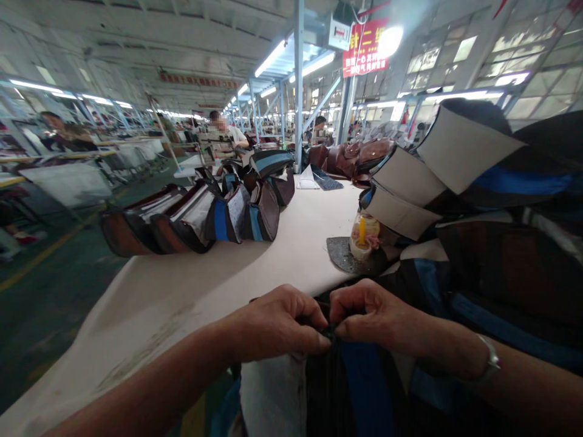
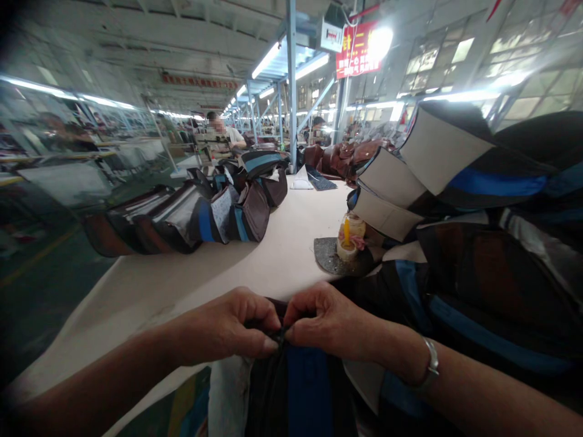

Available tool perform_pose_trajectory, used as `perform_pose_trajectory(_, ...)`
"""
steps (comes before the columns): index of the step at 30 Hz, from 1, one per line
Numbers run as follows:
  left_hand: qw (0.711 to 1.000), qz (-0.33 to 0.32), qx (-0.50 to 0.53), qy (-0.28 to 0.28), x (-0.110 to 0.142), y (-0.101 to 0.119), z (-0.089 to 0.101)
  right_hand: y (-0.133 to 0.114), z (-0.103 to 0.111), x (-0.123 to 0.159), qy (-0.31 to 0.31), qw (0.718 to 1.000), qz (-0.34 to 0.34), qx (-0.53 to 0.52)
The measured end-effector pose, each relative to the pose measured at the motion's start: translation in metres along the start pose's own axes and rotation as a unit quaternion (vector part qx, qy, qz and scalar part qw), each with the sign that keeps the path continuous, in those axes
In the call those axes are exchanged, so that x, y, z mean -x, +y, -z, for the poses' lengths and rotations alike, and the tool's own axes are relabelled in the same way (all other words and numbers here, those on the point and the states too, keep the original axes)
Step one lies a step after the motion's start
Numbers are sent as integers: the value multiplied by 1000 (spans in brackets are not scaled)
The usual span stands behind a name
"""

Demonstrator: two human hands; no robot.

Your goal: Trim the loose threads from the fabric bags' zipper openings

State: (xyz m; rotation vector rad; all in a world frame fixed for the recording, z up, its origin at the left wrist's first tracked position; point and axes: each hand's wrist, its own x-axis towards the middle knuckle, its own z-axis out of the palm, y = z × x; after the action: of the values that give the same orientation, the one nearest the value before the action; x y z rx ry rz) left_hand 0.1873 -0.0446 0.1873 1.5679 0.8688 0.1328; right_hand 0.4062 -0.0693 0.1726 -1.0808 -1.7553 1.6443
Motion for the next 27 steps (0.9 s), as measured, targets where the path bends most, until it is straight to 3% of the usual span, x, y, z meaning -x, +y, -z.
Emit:
perform_pose_trajectory(6,999,2,44,0,2,-1,1,7,0,0,-30,998,37,-42)
perform_pose_trajectory(14,999,-2,22,33,1,0,0,14,-1,-1,-51,996,66,-44)
perform_pose_trajectory(23,999,-8,-16,31,4,8,1,4,-4,1,-23,999,39,16)
perform_pose_trajectory(27,998,-8,7,58,7,4,-1,7,-12,1,6,1000,23,12)
